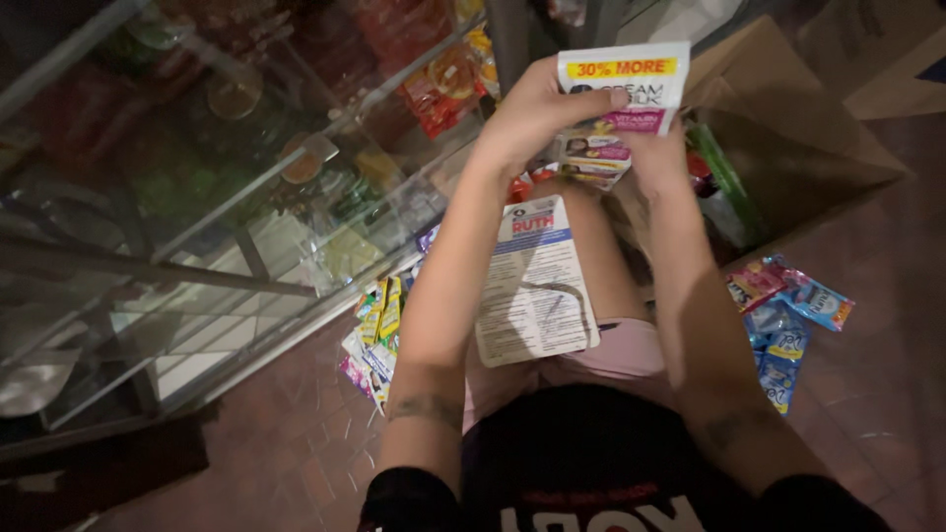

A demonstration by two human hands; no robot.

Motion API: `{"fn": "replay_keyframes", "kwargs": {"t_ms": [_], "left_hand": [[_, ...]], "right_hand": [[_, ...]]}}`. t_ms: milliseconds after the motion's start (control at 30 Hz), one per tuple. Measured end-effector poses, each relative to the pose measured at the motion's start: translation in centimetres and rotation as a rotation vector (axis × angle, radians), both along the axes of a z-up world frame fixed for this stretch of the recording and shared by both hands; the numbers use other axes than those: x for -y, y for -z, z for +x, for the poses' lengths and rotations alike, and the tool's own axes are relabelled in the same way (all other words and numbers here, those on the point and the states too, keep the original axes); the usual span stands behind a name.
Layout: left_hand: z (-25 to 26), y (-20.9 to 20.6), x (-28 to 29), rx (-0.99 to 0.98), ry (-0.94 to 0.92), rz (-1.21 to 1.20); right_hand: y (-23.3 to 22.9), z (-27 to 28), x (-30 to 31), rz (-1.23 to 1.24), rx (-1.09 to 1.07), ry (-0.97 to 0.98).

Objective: The person sits on the floor and assembles a chain of promotional sachets by threading a white plastic strip through pre-punched holes. They pull the strip through each sachet, aligning them into a connected strip.

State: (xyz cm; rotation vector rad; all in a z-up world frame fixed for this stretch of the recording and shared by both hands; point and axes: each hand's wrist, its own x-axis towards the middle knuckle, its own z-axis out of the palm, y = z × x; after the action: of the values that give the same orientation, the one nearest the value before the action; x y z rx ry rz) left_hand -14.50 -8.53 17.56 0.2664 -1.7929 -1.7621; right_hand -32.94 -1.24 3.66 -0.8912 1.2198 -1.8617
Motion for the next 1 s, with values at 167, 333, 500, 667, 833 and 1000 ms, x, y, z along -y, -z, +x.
{"fn": "replay_keyframes", "kwargs": {"t_ms": [167, 333, 500, 667, 833, 1000], "left_hand": [[-1.1, -0.7, -1.1, 0.258, -0.54, -0.091], [-2.2, -0.3, -2.4, -0.018, -1.048, -0.643], [-2.6, -0.6, -2.1, -0.425, -0.469, 0.199], [-0.1, -1.2, -2.4, -0.536, -0.412, -0.145], [3.9, -2.9, -2.5, -0.479, -0.438, -0.013], [7.9, 0.0, -1.7, -0.434, -0.327, 0.29]], "right_hand": [[-0.7, -1.8, -0.5, -0.183, -0.188, 0.042], [-1.2, -2.7, -2.5, 0.051, -0.527, -0.151], [-1.1, -2.0, -3.5, 0.049, -0.411, -0.306], [-6.4, -2.5, -7.5, 0.164, -0.346, -0.28], [-17.6, -1.9, -14.9, -0.063, -0.422, -0.516], [-23.0, 3.4, -17.6, 0.043, -0.258, -0.679]]}}
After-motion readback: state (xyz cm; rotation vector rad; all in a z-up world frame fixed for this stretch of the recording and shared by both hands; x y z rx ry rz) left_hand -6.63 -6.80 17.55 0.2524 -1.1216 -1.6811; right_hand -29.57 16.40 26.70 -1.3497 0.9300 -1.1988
